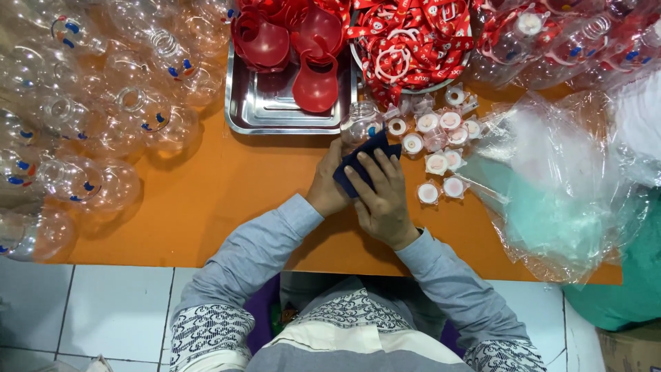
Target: Assembling plastic bottles by wiping them with a cloth and inserting red plastic components.
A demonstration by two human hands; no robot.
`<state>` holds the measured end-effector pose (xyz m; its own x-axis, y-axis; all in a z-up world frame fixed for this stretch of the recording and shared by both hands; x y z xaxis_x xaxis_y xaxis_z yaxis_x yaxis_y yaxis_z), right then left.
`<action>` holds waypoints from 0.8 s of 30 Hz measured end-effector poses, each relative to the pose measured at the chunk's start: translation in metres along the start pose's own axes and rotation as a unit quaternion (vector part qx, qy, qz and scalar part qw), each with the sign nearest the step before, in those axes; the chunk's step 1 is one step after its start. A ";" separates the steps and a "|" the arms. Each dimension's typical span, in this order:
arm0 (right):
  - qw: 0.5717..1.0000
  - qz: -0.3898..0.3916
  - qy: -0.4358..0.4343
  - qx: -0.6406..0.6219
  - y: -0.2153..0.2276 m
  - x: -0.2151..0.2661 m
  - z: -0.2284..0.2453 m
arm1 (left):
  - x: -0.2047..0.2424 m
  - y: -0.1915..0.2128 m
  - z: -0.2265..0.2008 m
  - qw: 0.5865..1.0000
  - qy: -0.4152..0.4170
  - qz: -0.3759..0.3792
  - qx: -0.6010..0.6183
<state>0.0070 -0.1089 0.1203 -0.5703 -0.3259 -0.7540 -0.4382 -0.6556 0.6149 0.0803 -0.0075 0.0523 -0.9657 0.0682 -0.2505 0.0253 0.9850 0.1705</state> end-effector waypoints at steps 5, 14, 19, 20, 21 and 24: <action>1.000 0.003 0.012 -0.009 -0.004 0.010 -0.002 | -0.004 0.006 -0.010 0.999 0.037 -0.025 0.015; 0.969 -0.009 -0.108 -0.220 0.000 0.008 -0.060 | -0.005 0.001 -0.021 0.987 -0.111 0.049 0.109; 0.824 -0.014 -0.215 -0.524 -0.016 0.012 -0.083 | -0.006 -0.015 -0.021 0.957 -0.073 0.120 0.255; 0.820 -0.025 -0.228 -0.524 -0.011 0.010 -0.083 | -0.005 -0.016 -0.012 0.947 -0.061 0.117 0.293; 0.816 -0.037 -0.241 -0.525 -0.006 0.008 -0.084 | -0.004 -0.016 -0.003 0.935 -0.049 0.115 0.331; 0.884 -0.043 -0.219 -0.411 0.004 0.011 -0.086 | -0.011 -0.010 0.013 0.935 -0.038 0.118 0.333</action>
<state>0.0589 -0.1734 0.0943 -0.8526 -0.0736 -0.5174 0.0566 -0.9972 0.0485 0.0938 -0.0162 0.0414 -0.8926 0.2826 -0.3513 0.4150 0.8194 -0.3954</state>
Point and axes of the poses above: each hand's wrist, its own x-axis away from the middle knuckle, its own y-axis out of the back of the hand, z = x × y, the point moved 10 cm from there along -x, towards the middle knuckle, and after that the axes turned 5 degrees about x, right-handed, at the moved point
